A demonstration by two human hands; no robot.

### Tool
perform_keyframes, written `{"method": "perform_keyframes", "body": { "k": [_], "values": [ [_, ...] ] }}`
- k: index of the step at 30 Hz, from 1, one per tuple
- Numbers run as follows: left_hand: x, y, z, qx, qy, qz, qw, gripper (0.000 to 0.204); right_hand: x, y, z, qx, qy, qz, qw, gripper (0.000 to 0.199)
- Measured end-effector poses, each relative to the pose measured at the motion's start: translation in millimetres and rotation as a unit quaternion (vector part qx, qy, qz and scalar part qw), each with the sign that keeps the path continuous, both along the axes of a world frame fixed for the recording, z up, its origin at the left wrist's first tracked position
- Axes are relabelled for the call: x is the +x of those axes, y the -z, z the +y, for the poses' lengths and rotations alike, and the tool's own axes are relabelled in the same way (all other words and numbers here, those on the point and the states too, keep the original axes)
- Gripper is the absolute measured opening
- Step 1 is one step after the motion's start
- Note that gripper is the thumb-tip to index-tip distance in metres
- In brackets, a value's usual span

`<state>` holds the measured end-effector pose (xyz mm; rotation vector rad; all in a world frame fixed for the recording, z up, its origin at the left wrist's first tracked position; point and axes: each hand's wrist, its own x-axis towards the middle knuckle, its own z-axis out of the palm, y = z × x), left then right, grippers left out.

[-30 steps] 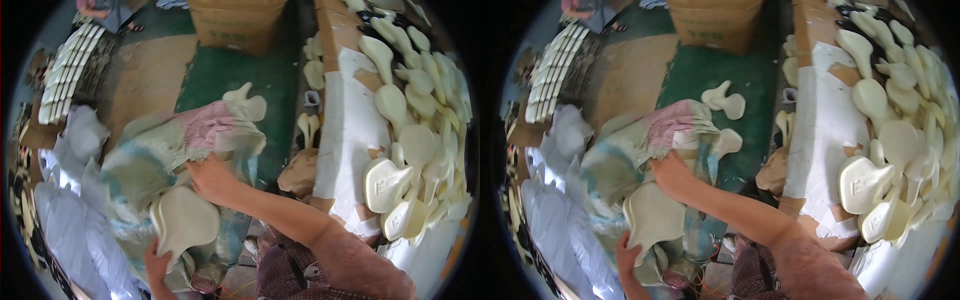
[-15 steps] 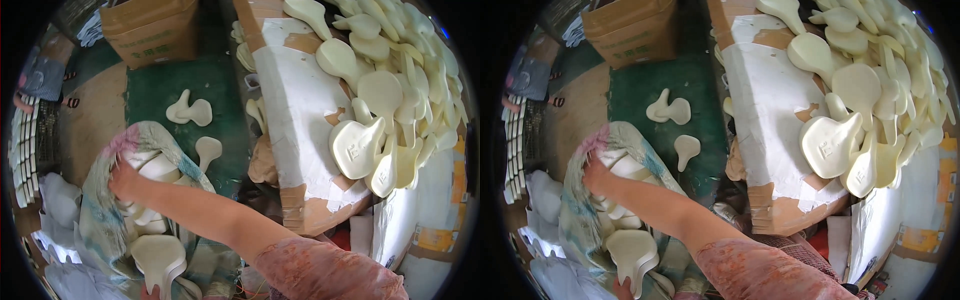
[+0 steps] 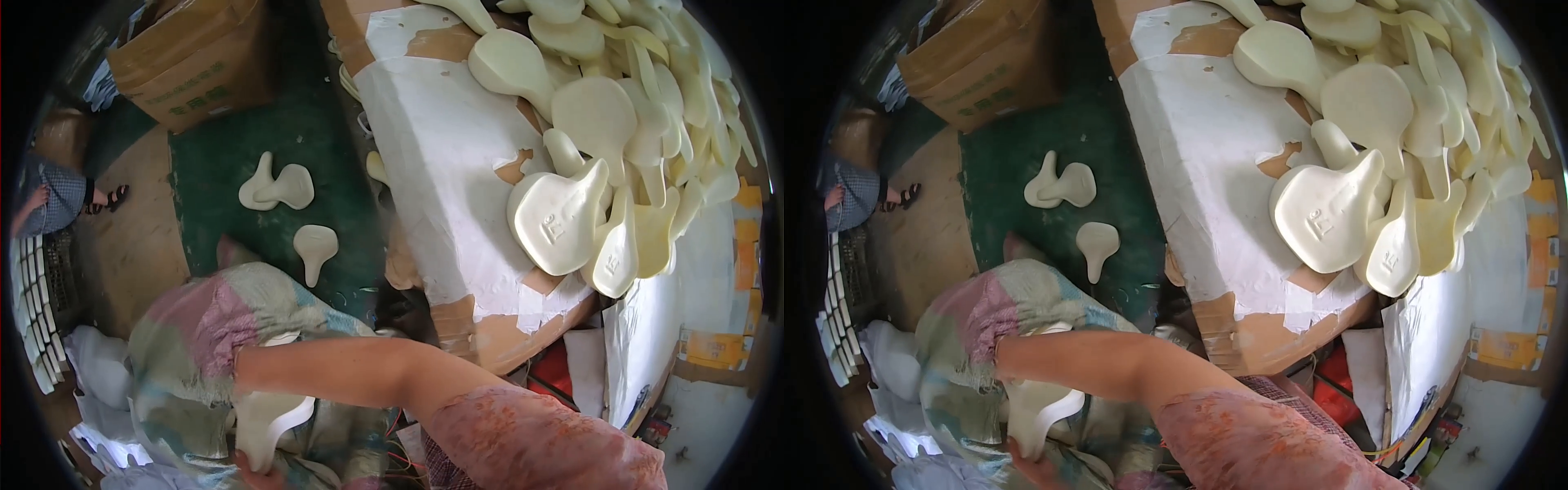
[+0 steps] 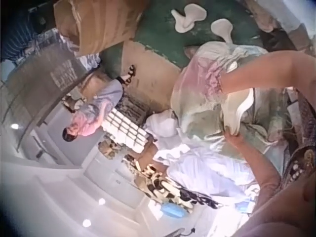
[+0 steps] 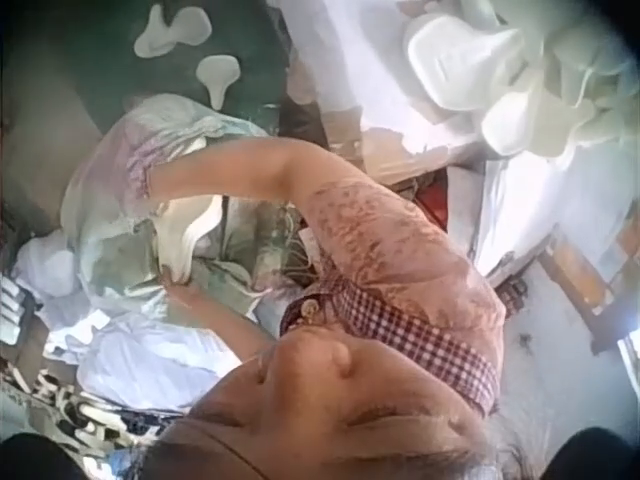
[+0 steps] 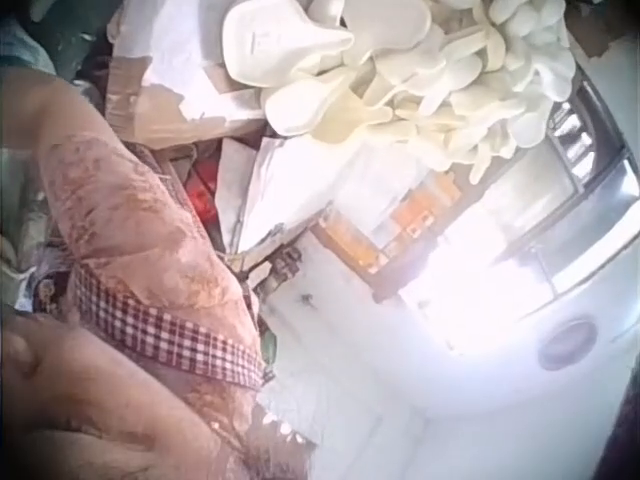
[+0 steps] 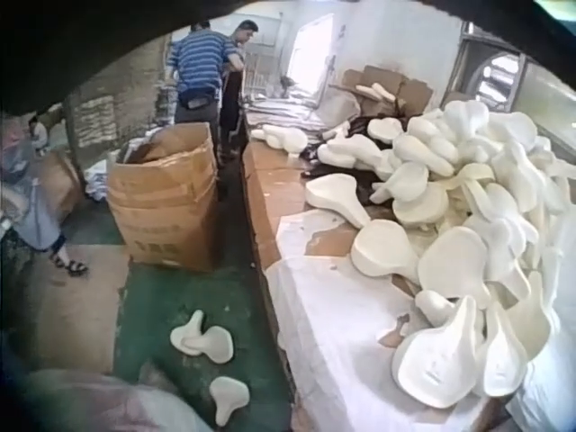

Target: Applying adhesive or sealant to foam bicycle saddle components using a pneumatic spray gun.

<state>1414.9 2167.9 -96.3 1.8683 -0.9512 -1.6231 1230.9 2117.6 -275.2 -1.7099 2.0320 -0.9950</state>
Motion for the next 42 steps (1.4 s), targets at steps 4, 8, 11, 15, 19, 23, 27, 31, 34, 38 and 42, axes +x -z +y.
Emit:
{"method": "perform_keyframes", "body": {
  "k": [4, 8, 11, 15, 19, 23, 27, 31, 34, 38, 42],
  "values": [
    [57.6, 57.9, 18.5, -0.023, -0.161, 0.037, 0.986, 0.054, 29.1, -7.6, -3.1, 0.005, -0.031, -0.019, 0.999, 0.03],
    [50.3, 55.8, 21.3, 0.059, -0.192, 0.12, 0.972, 0.05, 22.4, -7.0, -24.3, 0.022, -0.061, -0.023, 0.998, 0.032],
    [36.8, 57.4, 28.4, 0.037, -0.233, 0.087, 0.968, 0.049, 22.5, -12.6, -44.5, 0.034, -0.086, -0.029, 0.995, 0.033],
    [7.5, 63.8, 69.8, 0.034, -0.236, 0.106, 0.965, 0.049, 11.7, -23.2, -39.2, 0.054, -0.12, -0.023, 0.991, 0.035],
    [35.5, 17.4, 62.3, -0.028, -0.137, 0.111, 0.984, 0.07, 36.2, -76.0, 10.8, 0.033, -0.17, -0.022, 0.985, 0.038],
    [116.7, -20.2, 77.5, -0.257, 0.076, -0.033, 0.963, 0.056, 53.5, -148.2, 83.9, 0.021, -0.196, 0.013, 0.98, 0.04],
    [201.7, -103.7, 90.2, -0.409, 0.169, -0.103, 0.891, 0.034, 83.6, -260.2, 172.1, 0.16, -0.162, -0.147, 0.963, 0.069],
    [256.7, -221.2, 93.1, -0.545, 0.33, -0.085, 0.766, 0.037, 147.7, -319.9, 249.3, 0.0, -0.056, -0.217, 0.974, 0.069],
    [179.3, -313.4, 150.3, -0.43, 0.248, -0.038, 0.867, 0.04, 143.0, -364.3, 315.6, -0.094, 0.045, -0.233, 0.967, 0.066],
    [80.4, -367.0, 193.8, -0.466, 0.417, 0.041, 0.779, 0.068, 86.2, -416.2, 414.5, -0.211, 0.196, -0.18, 0.94, 0.066],
    [-55.9, -410.4, 290.8, -0.501, 0.542, 0.218, 0.638, 0.066, 23.0, -468.3, 571.5, -0.293, 0.419, -0.113, 0.852, 0.05]
  ]
}}
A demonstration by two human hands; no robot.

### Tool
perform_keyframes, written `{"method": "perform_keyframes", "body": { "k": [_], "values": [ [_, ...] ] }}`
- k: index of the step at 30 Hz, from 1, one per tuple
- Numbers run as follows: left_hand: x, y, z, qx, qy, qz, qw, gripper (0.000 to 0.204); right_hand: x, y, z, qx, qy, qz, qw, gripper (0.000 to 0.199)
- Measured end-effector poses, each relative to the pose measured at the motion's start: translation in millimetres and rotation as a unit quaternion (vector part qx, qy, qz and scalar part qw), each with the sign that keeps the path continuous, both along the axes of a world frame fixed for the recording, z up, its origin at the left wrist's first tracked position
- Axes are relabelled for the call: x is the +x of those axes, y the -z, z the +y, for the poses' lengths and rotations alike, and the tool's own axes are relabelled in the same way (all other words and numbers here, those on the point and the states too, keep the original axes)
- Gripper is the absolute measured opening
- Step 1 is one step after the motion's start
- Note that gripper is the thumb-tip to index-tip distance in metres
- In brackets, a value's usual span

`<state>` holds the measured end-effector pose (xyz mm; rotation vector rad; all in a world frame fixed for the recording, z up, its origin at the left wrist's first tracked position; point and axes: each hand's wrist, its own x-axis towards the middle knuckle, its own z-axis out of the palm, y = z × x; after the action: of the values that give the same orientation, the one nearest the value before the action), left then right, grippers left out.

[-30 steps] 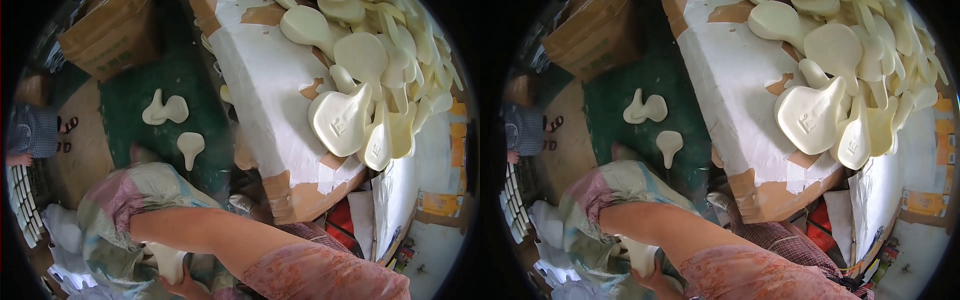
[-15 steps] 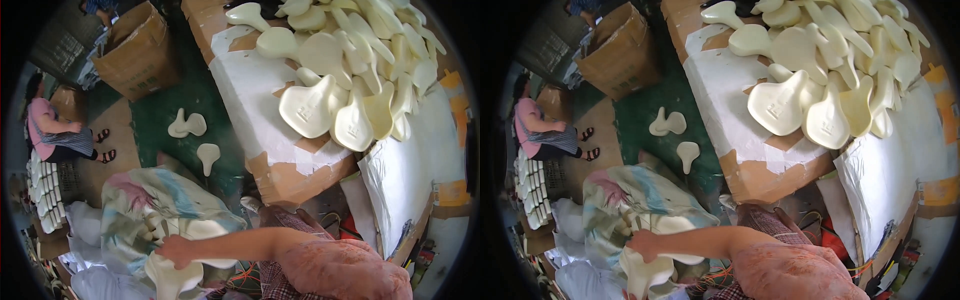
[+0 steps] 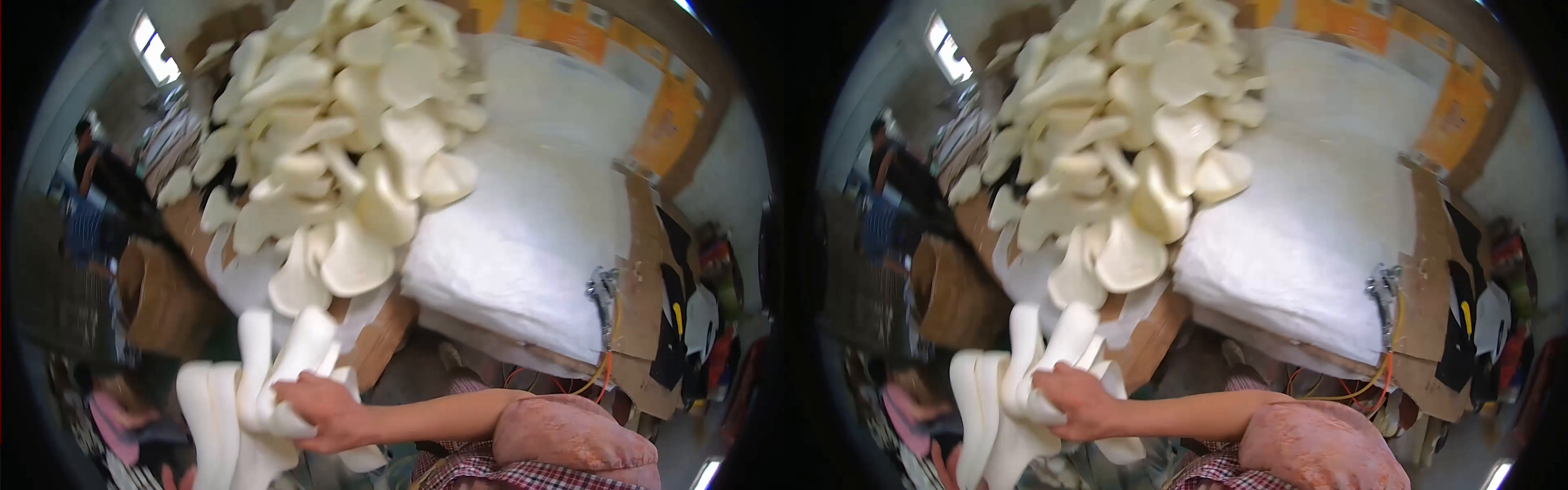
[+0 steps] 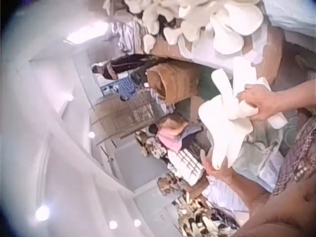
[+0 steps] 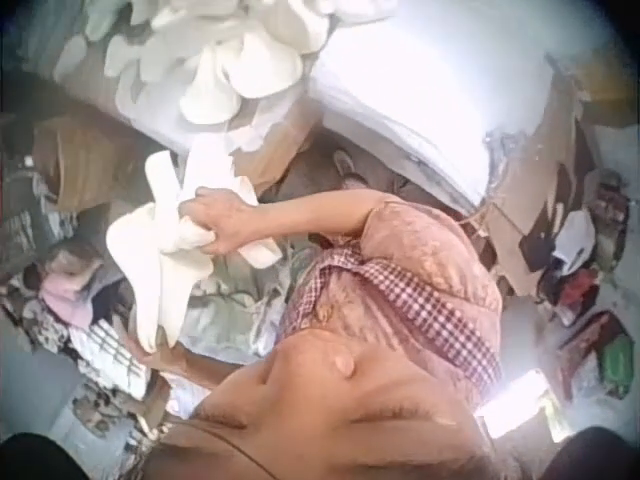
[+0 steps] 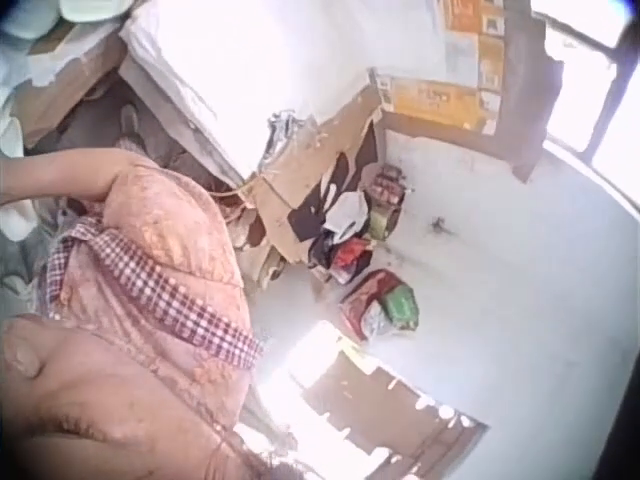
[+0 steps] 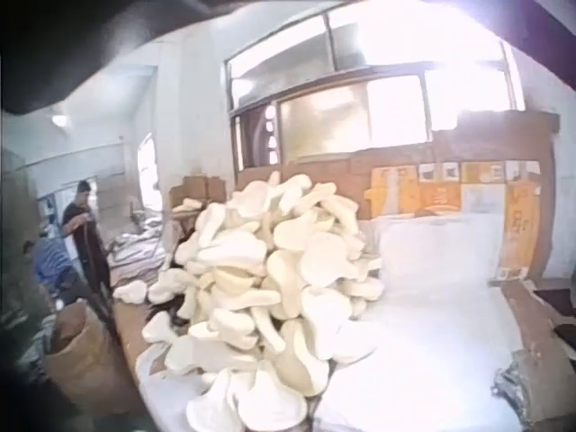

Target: Applying adhesive or sealant to foam bicycle saddle components using a pneumatic spray gun.

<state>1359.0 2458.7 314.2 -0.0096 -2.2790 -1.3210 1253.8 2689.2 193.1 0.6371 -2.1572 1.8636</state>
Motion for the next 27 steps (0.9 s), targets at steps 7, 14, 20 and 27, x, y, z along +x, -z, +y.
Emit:
{"method": "perform_keyframes", "body": {
  "k": [7, 14, 20, 27],
  "values": [
    [-257.5, -55.2, 324.9, 0.077, 0.427, -0.024, 0.9, 0.092, -38.6, -51.8, 296.7, 0.041, 0.477, 0.168, 0.862, 0.051],
    [-395.6, -53.0, 683.7, -0.033, 0.713, -0.194, 0.673, 0.079, -81.7, -3.2, 487.5, 0.037, 0.682, 0.04, 0.73, 0.062],
    [-436.8, 86.1, 855.1, -0.041, 0.58, -0.204, 0.788, 0.117, -117.5, 59.4, 558.3, 0.203, 0.665, -0.097, 0.712, 0.088],
    [-442.3, 168.9, 827.0, 0.038, 0.499, -0.419, 0.757, 0.091, -107.8, 101.8, 626.3, 0.28, 0.576, -0.22, 0.736, 0.085]
  ]
}}
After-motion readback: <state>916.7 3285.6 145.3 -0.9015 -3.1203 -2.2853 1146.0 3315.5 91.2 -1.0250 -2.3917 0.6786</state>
